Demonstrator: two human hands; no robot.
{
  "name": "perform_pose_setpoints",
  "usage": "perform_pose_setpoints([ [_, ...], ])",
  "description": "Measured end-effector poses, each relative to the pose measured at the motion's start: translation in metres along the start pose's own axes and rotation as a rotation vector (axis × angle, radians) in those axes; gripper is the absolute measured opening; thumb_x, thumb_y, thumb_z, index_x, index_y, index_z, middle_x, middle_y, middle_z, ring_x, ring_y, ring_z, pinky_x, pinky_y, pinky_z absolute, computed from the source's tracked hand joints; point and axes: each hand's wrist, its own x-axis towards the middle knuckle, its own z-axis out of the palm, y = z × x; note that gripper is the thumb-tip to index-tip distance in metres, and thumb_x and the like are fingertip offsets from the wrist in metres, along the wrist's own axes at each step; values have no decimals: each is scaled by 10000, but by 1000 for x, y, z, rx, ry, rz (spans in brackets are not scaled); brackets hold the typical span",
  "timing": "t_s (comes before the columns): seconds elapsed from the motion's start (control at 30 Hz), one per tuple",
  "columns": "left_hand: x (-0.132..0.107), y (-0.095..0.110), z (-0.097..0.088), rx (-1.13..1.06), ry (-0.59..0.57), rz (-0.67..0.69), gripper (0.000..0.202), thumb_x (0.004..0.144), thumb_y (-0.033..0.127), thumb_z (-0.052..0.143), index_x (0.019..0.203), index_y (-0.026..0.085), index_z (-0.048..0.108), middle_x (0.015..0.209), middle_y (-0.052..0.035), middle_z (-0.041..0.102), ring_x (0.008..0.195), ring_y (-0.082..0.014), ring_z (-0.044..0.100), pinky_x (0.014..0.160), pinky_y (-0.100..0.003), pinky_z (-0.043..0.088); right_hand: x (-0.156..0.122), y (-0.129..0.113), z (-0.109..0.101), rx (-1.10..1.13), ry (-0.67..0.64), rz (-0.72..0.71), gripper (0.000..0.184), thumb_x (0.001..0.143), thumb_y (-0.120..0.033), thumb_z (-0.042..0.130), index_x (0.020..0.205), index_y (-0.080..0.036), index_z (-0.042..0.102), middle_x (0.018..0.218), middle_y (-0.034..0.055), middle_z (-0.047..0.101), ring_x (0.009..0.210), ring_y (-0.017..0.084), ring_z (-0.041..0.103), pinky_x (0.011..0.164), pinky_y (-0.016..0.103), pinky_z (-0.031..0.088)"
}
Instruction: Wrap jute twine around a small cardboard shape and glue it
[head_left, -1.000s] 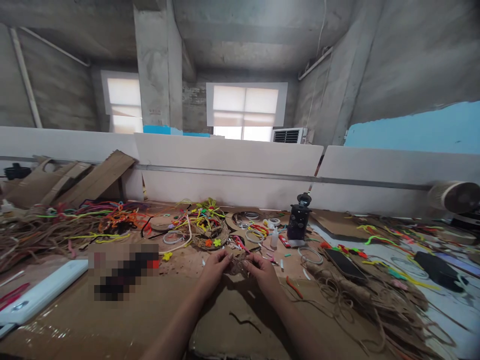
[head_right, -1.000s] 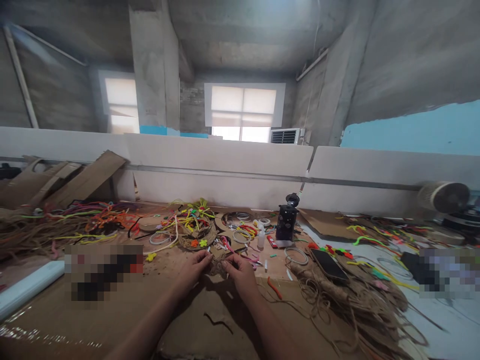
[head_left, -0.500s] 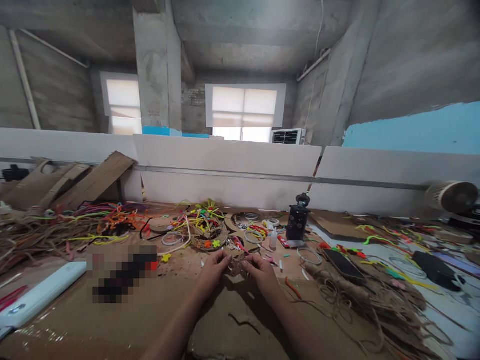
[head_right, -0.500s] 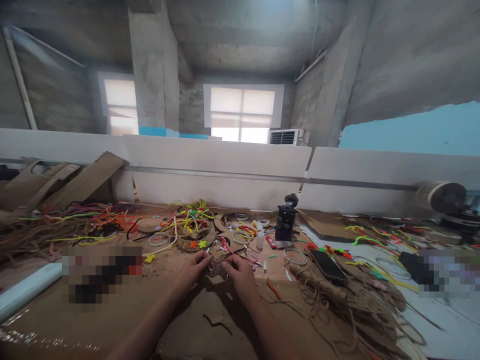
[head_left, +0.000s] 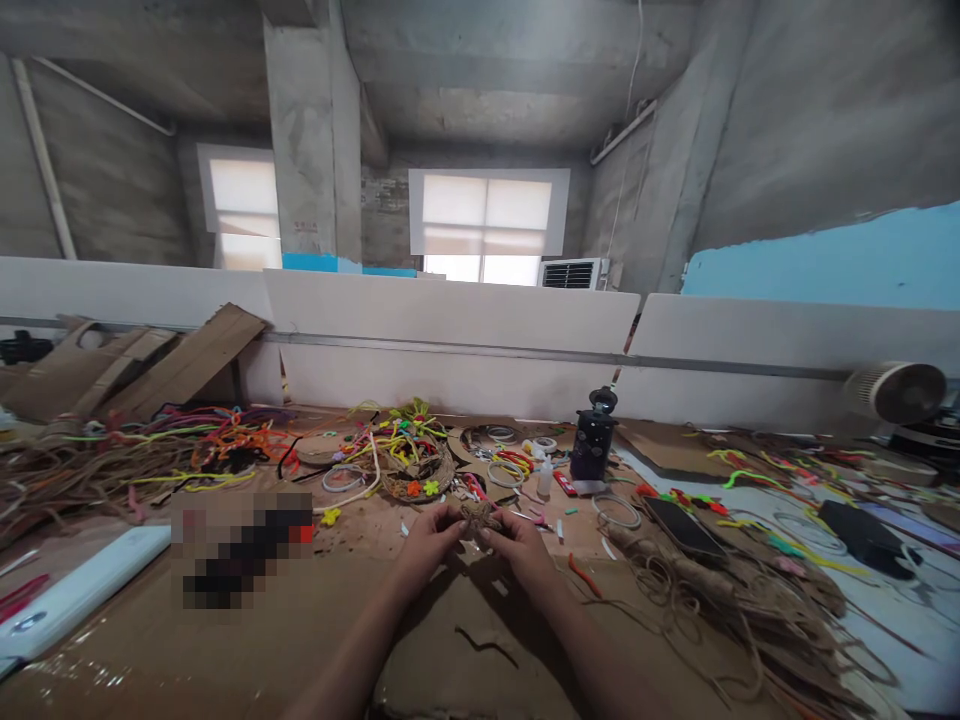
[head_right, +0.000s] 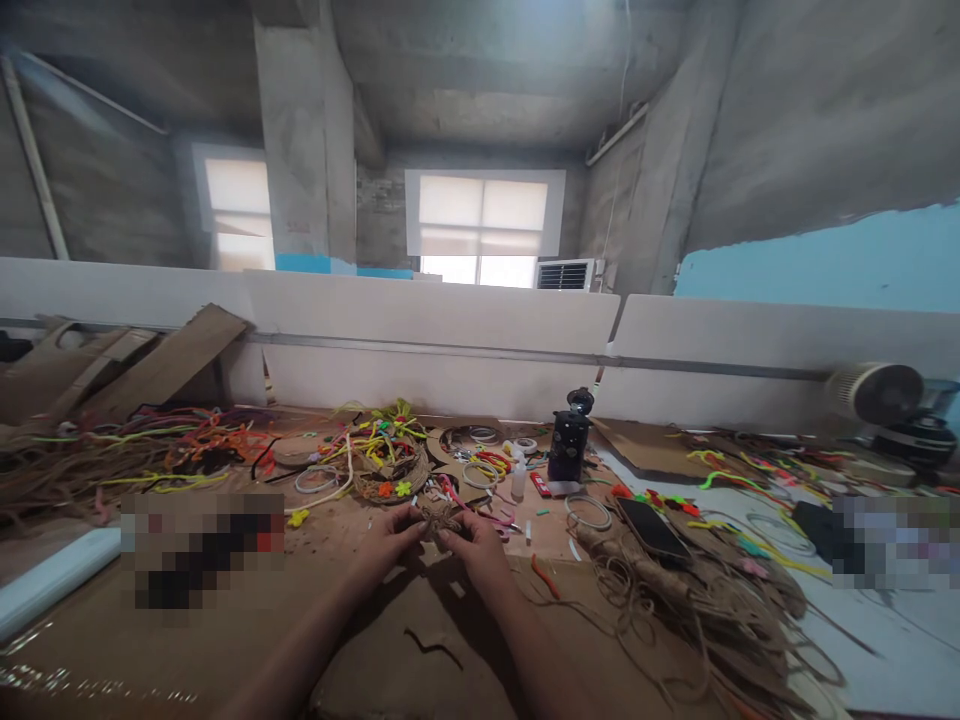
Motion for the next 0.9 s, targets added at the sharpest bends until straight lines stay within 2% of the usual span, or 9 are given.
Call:
perform_pose_setpoints([
  [0.17, 0, -1, 1, -12, -7, 14, 377, 652, 498, 840, 788, 177, 696, 706, 9, 668, 571, -102, 538, 558, -220, 431, -1, -5, 2, 44, 18, 14, 419, 750, -567, 792, 835, -176, 667, 691, -17, 642, 573, 135, 535, 560, 261, 406],
  [0.33, 3, -3, 0, -5, -4, 40, 342, 621, 455, 866, 733, 181, 694, 718, -11, 689, 635, -135, 584, 628, -250, 478, -2, -18, 1, 79, -27, -4, 350, 705, -492, 829, 842, -191, 715, 787, 26, 711, 730, 204, 624, 682, 300, 466],
  [0.43, 5, -5, -1, 8, 2, 41, 356, 627, 471, 857, 752, 179, 695, 725, -19, 695, 627, -140, 585, 614, -256, 467, -2, -20, 1, 84, -45, -9, 322, 709, -470, 832, 841, -193, 733, 817, 36, 730, 761, 216, 639, 721, 314, 481],
  [0.53, 5, -5, -1, 26, -5, 44, 351, 630, 450, 853, 792, 178, 702, 736, -19, 699, 641, -147, 586, 601, -251, 440, -2, -18, 3, 94, -38, -11, 345, 727, -493, 815, 892, -198, 741, 813, 35, 735, 728, 208, 636, 687, 310, 483],
  [0.63, 2, -3, -1, 35, -10, 52, 300, 648, 412, 833, 757, 186, 668, 703, 1, 675, 653, -149, 581, 603, -246, 416, -3, -15, 5, 98, -41, -12, 376, 714, -516, 827, 892, -197, 738, 790, 34, 733, 713, 210, 639, 672, 313, 489],
  [0.7, 1, -2, 0, 38, -3, 51, 280, 656, 391, 820, 727, 194, 634, 660, 25, 640, 629, -141, 558, 599, -244, 400, -2, -15, 5, 102, -42, -14, 407, 687, -530, 851, 886, -196, 733, 813, 40, 737, 758, 227, 657, 716, 332, 507],
  [0.8, 1, 0, 0, 50, 2, 44, 269, 633, 349, 832, 717, 188, 634, 644, 31, 629, 625, -135, 545, 604, -240, 390, -2, -15, 4, 111, -4, -18, 431, 671, -556, 861, 868, -204, 708, 832, 39, 727, 800, 237, 659, 762, 344, 509],
  [0.9, 2, 1, 1, 50, -11, 33, 280, 626, 367, 840, 735, 178, 665, 669, 12, 653, 646, -145, 565, 612, -243, 406, -2, -15, 3, 113, 43, -12, 425, 669, -565, 857, 831, -211, 686, 782, 26, 697, 742, 216, 628, 713, 327, 493],
])
